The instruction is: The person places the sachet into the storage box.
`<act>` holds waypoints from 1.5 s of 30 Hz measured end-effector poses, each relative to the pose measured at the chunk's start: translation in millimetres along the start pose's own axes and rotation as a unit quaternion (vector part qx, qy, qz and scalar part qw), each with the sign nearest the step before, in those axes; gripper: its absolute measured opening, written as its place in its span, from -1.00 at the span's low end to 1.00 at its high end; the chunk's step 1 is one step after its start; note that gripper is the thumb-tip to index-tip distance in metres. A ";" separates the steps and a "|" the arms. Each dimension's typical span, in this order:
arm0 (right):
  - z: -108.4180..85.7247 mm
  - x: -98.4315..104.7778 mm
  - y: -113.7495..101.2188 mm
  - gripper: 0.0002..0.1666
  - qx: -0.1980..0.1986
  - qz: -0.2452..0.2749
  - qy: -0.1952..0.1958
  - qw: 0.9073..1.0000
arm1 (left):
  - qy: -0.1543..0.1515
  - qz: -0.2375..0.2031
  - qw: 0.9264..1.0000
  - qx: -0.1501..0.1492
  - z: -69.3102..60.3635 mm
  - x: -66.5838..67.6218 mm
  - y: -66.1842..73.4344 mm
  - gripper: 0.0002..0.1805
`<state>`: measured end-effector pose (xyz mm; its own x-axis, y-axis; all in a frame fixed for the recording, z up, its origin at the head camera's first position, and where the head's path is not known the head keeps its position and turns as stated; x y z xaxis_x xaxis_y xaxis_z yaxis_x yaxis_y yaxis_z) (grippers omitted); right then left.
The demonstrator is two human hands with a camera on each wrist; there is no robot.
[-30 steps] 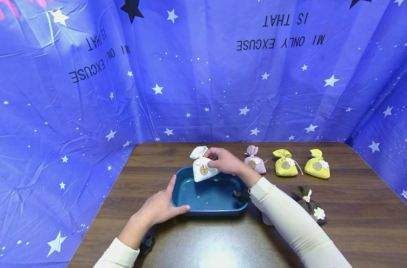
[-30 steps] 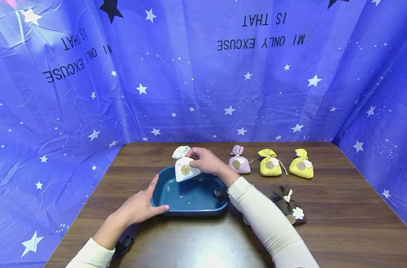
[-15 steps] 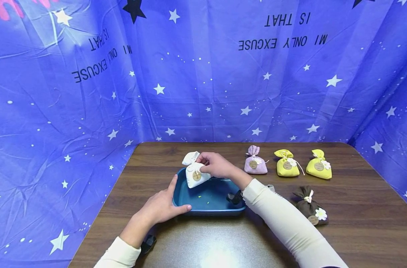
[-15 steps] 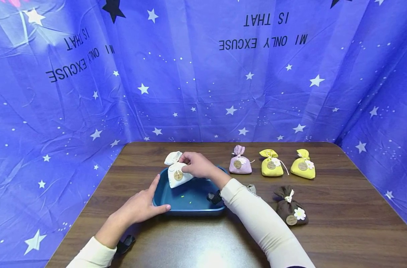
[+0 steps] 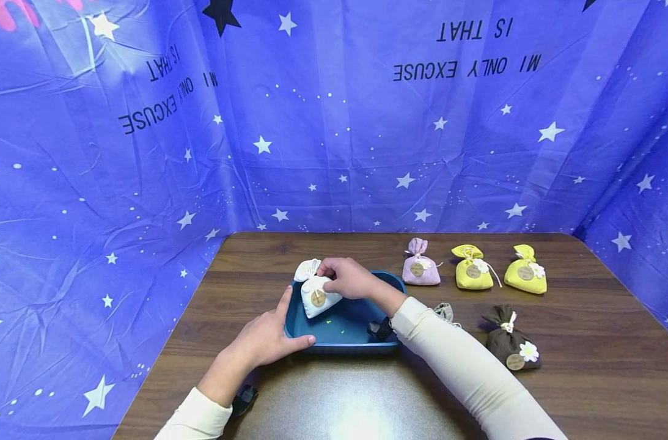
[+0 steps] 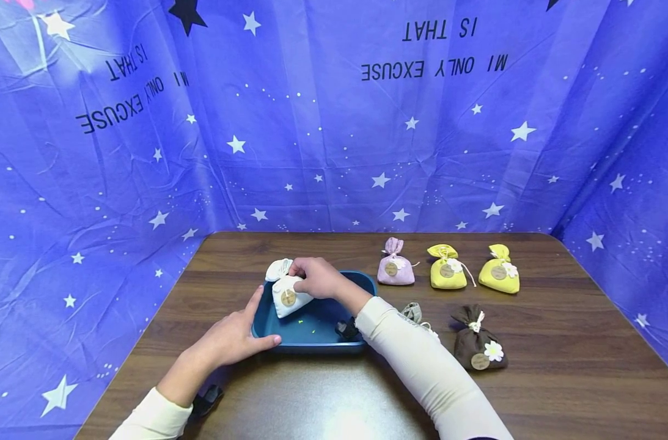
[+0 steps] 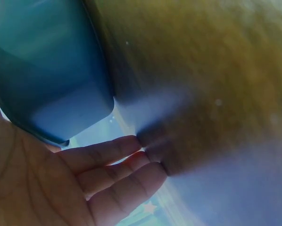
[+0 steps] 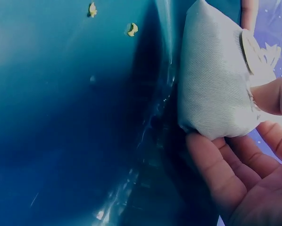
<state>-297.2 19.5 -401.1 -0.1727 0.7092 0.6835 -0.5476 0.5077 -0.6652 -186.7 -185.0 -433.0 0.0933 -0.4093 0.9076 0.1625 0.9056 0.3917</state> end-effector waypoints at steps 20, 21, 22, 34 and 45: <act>-3.8 -3.4 -3.0 -0.79 -0.005 -0.049 -0.025 0.998 | -0.002 -0.002 1.000 0.001 -1.4 -0.9 0.6 0.32; -3.7 -3.0 -2.0 -0.80 -0.005 -0.046 -0.026 0.999 | -0.003 -0.002 1.000 0.002 -1.6 -0.7 0.7 0.32; -3.6 -2.3 -1.3 -0.81 -0.007 -0.042 -0.027 0.999 | -0.003 -0.003 1.000 0.003 -1.7 -0.3 0.6 0.32; -10.6 28.4 4.2 -0.74 -0.088 0.100 -0.024 0.991 | -0.012 -0.003 1.000 0.014 -0.5 0.8 1.3 0.33; -24.5 57.2 7.7 -0.74 -0.106 0.142 0.011 0.984 | -0.012 -0.004 1.000 0.017 1.5 0.1 0.0 0.33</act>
<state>-291.2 76.0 -374.5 -0.2754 0.8463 0.4559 -0.2965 0.3764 -0.8778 -188.1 -184.8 -432.7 0.0681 -0.4136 0.9079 0.1301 0.9059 0.4029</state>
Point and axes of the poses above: each hand's wrist, its own z-axis towards the middle knuckle, its own x-axis out of the back of the hand, y = z × x, the point moved 1 cm from there along z, towards the middle knuckle, and after that the axes turned 13 degrees about y, right-handed, at the moved point
